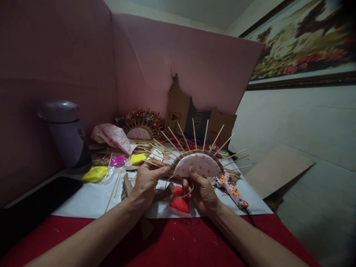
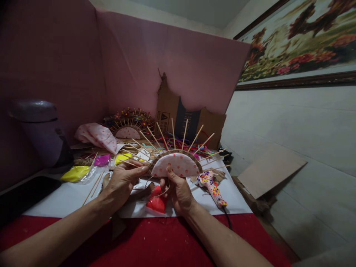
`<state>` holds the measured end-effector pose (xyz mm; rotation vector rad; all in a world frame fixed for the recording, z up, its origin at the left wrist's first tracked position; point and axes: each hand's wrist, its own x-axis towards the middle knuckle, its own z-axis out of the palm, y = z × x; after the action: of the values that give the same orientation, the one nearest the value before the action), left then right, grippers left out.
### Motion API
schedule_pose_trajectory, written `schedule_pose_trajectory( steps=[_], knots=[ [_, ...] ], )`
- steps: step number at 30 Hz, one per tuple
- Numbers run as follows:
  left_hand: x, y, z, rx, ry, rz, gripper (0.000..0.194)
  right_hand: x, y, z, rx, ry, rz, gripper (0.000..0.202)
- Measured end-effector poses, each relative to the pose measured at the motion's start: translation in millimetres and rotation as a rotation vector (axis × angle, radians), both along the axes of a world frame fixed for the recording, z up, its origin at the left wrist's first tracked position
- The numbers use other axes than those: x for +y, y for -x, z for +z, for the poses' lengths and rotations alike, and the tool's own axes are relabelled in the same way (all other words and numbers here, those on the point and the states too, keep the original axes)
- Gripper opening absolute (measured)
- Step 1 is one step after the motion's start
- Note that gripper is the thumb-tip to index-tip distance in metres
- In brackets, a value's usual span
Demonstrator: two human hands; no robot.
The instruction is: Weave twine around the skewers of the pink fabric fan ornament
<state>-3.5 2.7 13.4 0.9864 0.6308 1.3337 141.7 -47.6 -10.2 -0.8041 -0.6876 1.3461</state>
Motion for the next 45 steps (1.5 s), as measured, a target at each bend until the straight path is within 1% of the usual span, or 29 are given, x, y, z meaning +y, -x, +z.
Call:
schedule_pose_trajectory(
  steps=[4, 8, 11, 14, 25, 31, 35, 41, 45],
  knots=[
    [-1.6, -0.4, 2.8, 0.039, 0.0, 0.027, 0.013, -0.6, 0.9, -1.3, 0.026, 0.008, 0.024, 0.036],
    [0.4, -1.0, 1.0, 0.066, 0.001, 0.083, 0.012, -1.1, 1.4, -1.8, 0.016, 0.015, 0.035, 0.038],
    [2.1, -0.8, -1.2, 0.055, -0.03, 0.08, 0.011, -1.1, 1.3, -2.7, -0.016, -0.001, 0.054, 0.04],
    [2.1, -0.1, -2.2, 0.069, -0.023, 0.088, 0.011, -1.0, 1.7, -3.3, -0.021, -0.011, 0.07, 0.041],
    [-2.0, -0.9, 0.2, 0.076, 0.003, 0.088, 0.01, -1.9, 2.4, -2.9, -0.018, 0.006, 0.06, 0.039],
    [-1.5, 0.2, -1.7, 0.071, 0.017, 0.102, 0.011, -1.0, 2.1, -3.1, -0.005, -0.004, 0.058, 0.034],
    [-1.6, -0.2, -0.6, 0.07, 0.012, 0.094, 0.012, -0.9, 1.9, -3.3, -0.013, -0.013, 0.078, 0.037],
    [-6.0, -0.5, 3.1, 0.082, 0.034, 0.083, 0.011, -2.2, 3.2, -1.6, 0.0, 0.003, 0.066, 0.036],
    [-7.0, 0.3, 3.6, 0.087, 0.052, 0.07, 0.012, -1.9, 2.1, -2.8, -0.022, 0.006, 0.092, 0.042]
  ],
)
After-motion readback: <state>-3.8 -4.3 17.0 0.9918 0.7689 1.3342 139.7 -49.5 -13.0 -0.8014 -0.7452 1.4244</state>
